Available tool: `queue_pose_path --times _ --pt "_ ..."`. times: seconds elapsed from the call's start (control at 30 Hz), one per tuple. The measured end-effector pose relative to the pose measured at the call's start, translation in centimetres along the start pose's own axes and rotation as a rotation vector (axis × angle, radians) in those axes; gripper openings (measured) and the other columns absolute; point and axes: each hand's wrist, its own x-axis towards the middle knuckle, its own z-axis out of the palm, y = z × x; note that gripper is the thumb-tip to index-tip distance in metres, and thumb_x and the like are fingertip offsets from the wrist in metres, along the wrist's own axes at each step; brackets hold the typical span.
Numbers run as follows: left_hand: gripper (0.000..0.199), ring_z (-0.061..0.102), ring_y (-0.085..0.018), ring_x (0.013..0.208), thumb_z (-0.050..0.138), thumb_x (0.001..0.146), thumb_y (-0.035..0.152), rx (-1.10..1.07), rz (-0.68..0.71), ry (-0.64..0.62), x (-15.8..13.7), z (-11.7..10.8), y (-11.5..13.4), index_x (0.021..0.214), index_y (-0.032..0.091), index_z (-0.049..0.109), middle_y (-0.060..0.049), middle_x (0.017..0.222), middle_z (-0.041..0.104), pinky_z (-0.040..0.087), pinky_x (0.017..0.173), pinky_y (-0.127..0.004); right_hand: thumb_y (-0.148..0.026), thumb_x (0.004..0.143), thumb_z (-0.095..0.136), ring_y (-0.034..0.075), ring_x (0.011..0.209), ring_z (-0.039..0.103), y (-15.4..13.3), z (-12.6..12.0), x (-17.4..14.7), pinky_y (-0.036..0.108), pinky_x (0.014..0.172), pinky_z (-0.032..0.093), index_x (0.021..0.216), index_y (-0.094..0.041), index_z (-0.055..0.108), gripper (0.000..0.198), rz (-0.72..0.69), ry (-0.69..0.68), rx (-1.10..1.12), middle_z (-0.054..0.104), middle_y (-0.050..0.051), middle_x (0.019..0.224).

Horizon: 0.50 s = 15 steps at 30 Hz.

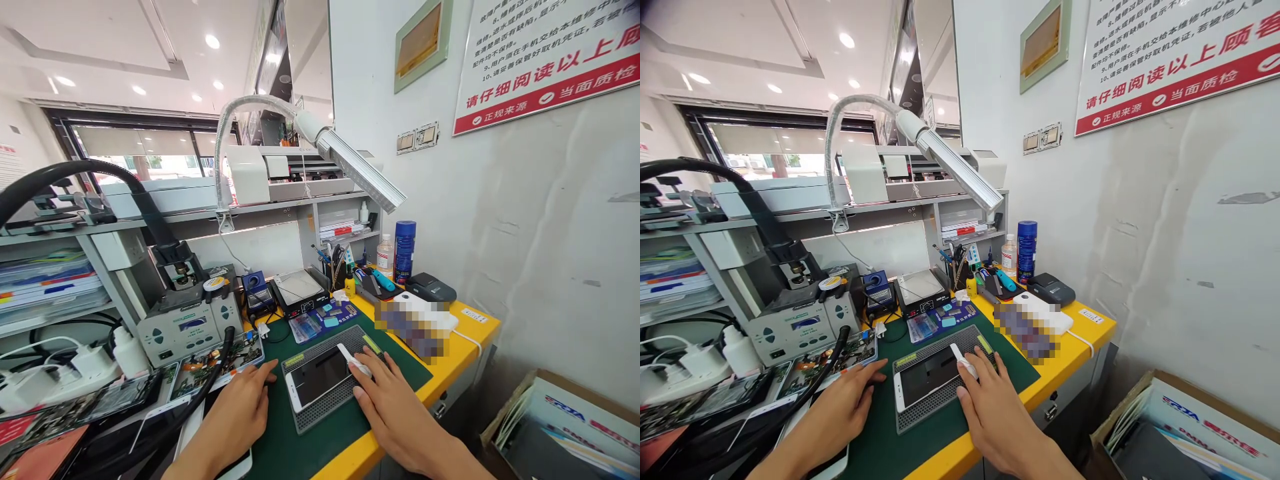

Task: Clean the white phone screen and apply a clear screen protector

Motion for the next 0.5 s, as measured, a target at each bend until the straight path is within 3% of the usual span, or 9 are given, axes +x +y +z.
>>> queue_pose_path --times 0.5 --pt "0.051 0.057 -0.027 0.119 0.037 0.091 0.02 0.003 -0.016 -0.003 -0.2 -0.4 0.7 0.141 0.018 0.046 -0.01 0.125 0.064 0.045 0.1 -0.041 -0.04 0.104 0.029 0.025 0.137 0.04 0.3 -0.3 0.3 0.05 0.119 0.025 0.143 -0.029 0.047 0.045 0.016 0.068 0.128 0.053 0.005 0.14"
